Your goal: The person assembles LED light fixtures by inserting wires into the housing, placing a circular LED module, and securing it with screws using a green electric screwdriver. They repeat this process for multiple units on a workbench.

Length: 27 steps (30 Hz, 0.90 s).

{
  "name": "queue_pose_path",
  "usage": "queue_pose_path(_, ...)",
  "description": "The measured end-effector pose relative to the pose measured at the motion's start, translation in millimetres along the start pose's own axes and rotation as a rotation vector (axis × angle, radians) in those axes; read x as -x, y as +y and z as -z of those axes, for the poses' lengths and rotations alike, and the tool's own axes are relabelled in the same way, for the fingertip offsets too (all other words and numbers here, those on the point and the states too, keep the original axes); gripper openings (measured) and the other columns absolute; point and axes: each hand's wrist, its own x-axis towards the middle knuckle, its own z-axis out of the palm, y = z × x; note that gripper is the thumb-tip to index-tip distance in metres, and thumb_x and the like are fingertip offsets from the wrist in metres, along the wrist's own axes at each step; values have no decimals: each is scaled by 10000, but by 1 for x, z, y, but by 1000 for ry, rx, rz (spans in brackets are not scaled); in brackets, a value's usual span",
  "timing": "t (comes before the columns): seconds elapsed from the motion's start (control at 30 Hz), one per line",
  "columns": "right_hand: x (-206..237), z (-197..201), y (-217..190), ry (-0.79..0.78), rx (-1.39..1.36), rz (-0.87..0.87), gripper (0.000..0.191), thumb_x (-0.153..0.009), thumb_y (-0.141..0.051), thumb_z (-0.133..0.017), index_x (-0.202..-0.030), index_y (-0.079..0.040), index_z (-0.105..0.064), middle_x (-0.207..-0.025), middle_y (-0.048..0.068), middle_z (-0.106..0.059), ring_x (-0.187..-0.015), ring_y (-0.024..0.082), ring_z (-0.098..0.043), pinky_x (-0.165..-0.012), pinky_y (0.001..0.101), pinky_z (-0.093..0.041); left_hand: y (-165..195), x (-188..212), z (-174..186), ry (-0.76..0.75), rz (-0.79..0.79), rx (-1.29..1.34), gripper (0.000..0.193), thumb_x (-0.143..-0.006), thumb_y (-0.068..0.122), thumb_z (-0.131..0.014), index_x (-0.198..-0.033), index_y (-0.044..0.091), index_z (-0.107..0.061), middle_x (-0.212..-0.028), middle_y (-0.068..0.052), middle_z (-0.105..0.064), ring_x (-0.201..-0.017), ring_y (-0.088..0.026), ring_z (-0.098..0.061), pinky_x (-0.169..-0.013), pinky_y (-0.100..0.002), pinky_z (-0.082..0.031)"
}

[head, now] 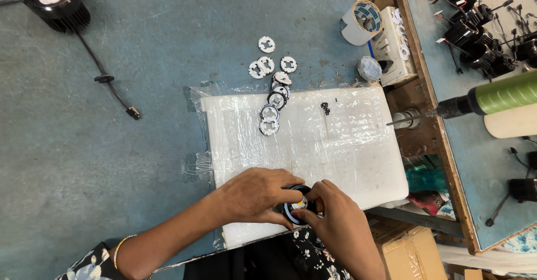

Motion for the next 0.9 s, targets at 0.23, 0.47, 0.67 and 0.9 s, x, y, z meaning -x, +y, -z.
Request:
queue_pose_path(0.23, 7, -2, 0, 19, -34, -121, 405, -734, -357, -883, -972, -90, -694, -600, 82, -580, -555, 258, -581, -569, 403, -466, -5, 1, -5, -12, 54, 97, 601, -740, 533, -816, -1134, 101, -675, -1296, -82, -690, -1099, -283, -699, -864, -388, -592)
queue_pose_path(0.47, 8, -1, 6, -11, -80, -132, 399, -736, -340, -858, -1022, -96, -726, -560, 80, -559, -523, 235, -558, -545, 386, -443, -3, 1, -1, -30, 39, 125, 595, -737, 531, -809, -1178, 142, -719, -1385, -76, -659, -1114, -278, -708, -881, -383, -594)
queue_pose_path(0.67, 7, -7, 10, -12, -92, -175, 368, -740, -341, -857, -993, -104, -735, -552, 87, -531, -517, 227, -520, -551, 384, -433, 1, -1, 2, -14, -4, 137, 380, -822, 384, -804, -1100, 135, -734, -1427, -133, -614, -1229, -300, -666, -947, -390, -582)
queue_pose_path(0.9, 13, -9, 12, 42, -126, -112, 386, -746, -328, -863, -1026, -102, -724, -574, 61, -541, -528, 207, -529, -547, 378, -449, 2, -2, 0, -50, 23, 234, 285, -837, 339, -809, -1009, 125, -733, -1452, -142, -593, -1291, -293, -624, -1009, -411, -558)
